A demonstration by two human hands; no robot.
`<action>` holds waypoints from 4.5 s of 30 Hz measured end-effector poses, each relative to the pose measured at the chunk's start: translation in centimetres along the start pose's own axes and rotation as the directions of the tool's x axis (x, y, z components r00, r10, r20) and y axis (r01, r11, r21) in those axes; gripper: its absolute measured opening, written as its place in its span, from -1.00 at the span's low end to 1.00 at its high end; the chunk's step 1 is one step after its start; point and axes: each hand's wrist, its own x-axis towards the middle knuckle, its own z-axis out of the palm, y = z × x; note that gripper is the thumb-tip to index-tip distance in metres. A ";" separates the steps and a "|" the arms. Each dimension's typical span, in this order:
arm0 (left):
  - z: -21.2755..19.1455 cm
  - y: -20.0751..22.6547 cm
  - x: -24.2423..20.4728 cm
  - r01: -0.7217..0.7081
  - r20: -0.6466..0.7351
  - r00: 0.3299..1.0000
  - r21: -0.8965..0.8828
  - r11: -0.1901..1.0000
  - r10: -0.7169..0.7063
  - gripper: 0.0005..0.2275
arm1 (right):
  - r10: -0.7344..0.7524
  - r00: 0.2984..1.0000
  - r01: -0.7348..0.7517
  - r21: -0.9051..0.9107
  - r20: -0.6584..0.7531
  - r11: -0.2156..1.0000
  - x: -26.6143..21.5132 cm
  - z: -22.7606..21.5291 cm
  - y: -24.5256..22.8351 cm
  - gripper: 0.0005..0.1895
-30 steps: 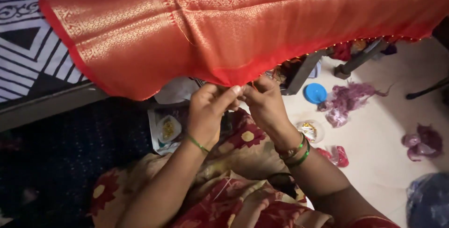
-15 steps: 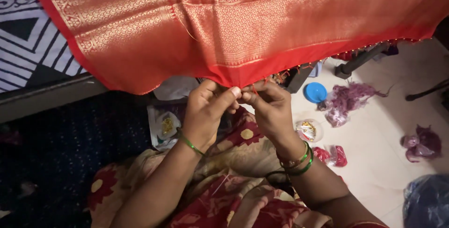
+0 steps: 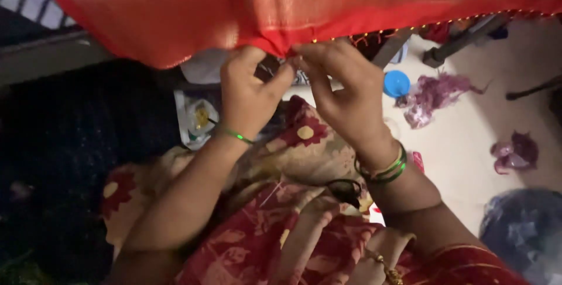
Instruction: The recorder is sewing decorative tassels and beads onto the fringe of a red and gold sari.
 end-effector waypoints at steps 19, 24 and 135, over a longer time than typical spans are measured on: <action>-0.4 -3.1 0.3 0.473 0.430 0.844 -0.312 0.824 -0.321 -0.86 | 0.432 0.810 -0.562 0.311 0.396 0.767 -10.4 0.2 7.0 -0.89; 0.2 -2.2 1.8 0.489 0.411 0.847 -0.350 0.799 -0.338 -0.86 | 0.517 0.751 -0.615 0.150 0.410 0.774 -11.5 -1.0 7.1 -0.85; 0.0 -6.4 -8.9 0.702 0.532 0.699 -0.387 0.597 -0.478 -0.89 | -0.298 0.931 0.302 0.012 0.213 0.953 -11.9 -1.6 3.1 -0.68</action>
